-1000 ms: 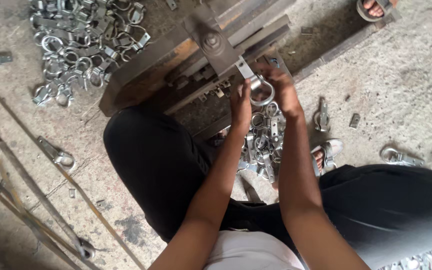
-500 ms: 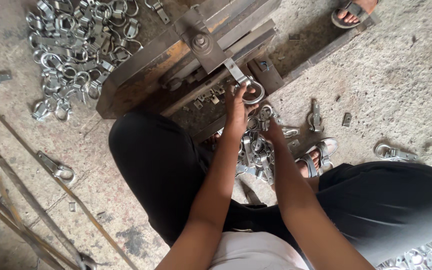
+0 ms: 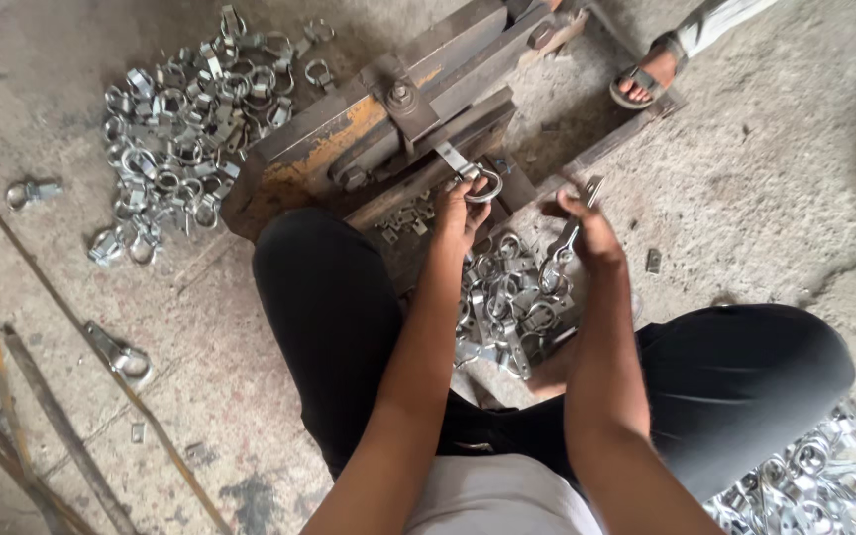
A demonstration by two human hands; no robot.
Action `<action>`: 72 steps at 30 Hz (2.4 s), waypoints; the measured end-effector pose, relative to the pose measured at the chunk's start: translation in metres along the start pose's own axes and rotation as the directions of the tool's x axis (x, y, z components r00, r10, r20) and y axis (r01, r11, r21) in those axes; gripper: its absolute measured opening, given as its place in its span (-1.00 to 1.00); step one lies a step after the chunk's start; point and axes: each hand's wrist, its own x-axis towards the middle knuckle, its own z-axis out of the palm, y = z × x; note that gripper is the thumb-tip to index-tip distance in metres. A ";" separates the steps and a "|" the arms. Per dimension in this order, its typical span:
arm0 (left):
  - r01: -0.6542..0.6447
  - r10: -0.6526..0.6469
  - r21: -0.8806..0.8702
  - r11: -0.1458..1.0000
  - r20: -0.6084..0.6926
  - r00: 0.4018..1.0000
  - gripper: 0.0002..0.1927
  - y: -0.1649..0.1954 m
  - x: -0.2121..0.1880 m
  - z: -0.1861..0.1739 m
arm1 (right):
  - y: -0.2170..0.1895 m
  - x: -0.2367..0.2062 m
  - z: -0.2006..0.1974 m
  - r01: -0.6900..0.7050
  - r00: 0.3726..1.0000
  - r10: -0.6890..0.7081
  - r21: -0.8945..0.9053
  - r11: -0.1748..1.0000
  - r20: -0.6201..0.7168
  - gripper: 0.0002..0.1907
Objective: The person sits on the floor and operates a manual metal press machine. They repeatedly pick up metal rings from a pile, place them into the press, and pull a lever to shape the metal. The finished metal pieces are dropped onto the floor next to the machine.
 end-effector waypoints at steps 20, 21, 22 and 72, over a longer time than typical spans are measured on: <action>-0.109 0.271 0.453 0.885 -0.310 0.911 -0.55 -0.013 0.022 0.027 | 0.063 -0.002 0.034 -0.155 0.949 0.311 0.786 0.598 -0.049 -0.83; -0.107 0.264 0.426 0.898 -0.328 0.907 -0.57 -0.020 0.028 0.024 | 0.065 0.004 0.033 -0.145 0.946 0.315 0.777 0.613 -0.072 -0.80; -0.106 0.258 0.402 0.910 -0.344 0.903 -0.59 -0.028 0.033 0.021 | 0.065 0.011 0.032 -0.125 0.955 0.281 0.725 0.678 -0.098 -0.72; -0.255 0.435 0.449 0.856 -0.361 0.825 -0.51 -0.036 0.074 -0.026 | 0.085 0.065 0.115 -0.065 0.987 -0.078 0.786 0.615 0.143 -0.80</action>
